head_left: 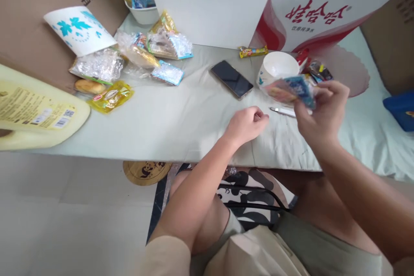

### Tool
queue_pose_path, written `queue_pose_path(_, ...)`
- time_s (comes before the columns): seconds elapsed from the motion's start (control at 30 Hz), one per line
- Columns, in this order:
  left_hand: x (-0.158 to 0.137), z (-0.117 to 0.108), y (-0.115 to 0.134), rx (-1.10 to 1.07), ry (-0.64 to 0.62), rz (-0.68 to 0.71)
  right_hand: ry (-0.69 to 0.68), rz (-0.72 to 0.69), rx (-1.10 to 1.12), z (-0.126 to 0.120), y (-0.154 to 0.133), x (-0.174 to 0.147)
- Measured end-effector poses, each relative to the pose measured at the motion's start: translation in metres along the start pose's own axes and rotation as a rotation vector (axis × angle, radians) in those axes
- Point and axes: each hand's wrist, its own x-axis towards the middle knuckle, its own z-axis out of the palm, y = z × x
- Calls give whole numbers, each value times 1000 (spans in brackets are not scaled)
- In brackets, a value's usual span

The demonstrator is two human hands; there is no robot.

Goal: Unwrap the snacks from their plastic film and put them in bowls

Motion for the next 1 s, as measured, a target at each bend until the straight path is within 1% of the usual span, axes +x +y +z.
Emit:
queue_pose_path(0.03,0,5,0,-119,-30,-31,25,11,4,-6,7,-15)
queue_pose_path(0.07,1,11,-1,-243,-68,-53,13,-5,3,-8,10,-29)
queue_pose_path(0.1,1,17,-3,-354,-109,-63,-36,-40,7,-8,11,-41)
queue_pose_path(0.17,4,25,-8,-486,-154,-44,-220,-133,85,-5,8,-58)
queue_pose_path(0.2,6,27,-11,-491,-123,-24,-314,-172,160,-3,5,-62)
queue_pose_path(0.23,9,28,-15,-456,-56,5,-403,-204,250,-2,3,-64)
queue_pose_path(0.27,11,28,-18,-393,21,26,-467,-219,334,-2,2,-64)
queue_pose_path(0.3,14,27,-21,-338,80,23,-502,-218,391,-4,4,-62)
queue_pose_path(0.33,17,26,-24,-299,132,25,-505,-202,412,-6,7,-58)
queue_pose_path(0.37,20,24,-25,-279,182,25,-469,-170,389,-10,14,-54)
queue_pose_path(0.4,23,22,-26,-290,220,22,-405,-126,321,-13,22,-49)
queue_pose_path(0.47,27,18,-26,-387,261,-2,-265,-31,100,-19,44,-40)
queue_pose_path(0.5,29,16,-25,-466,263,-28,-220,12,-21,-21,55,-37)
queue_pose_path(0.53,30,14,-22,-559,253,-64,-207,47,-133,-21,66,-34)
queue_pose_path(0.6,32,11,-16,-750,214,-157,-253,93,-290,-22,84,-31)
queue_pose_path(0.67,32,9,-8,-900,191,-256,-326,116,-346,-22,93,-30)
queue_pose_path(0.73,32,10,-1,-967,196,-325,-371,134,-347,-23,94,-30)
queue_pose_path(0.8,31,13,1,-956,223,-321,-367,162,-314,-26,87,-29)
queue_pose_path(0.83,30,14,-1,-927,233,-293,-356,185,-273,-28,82,-28)
queue_pose_path(0.9,30,18,-8,-836,251,-212,-368,261,-112,-31,68,-27)
queue_pose_path(1.0,30,25,-23,-677,248,-80,-479,369,208,-31,44,-27)
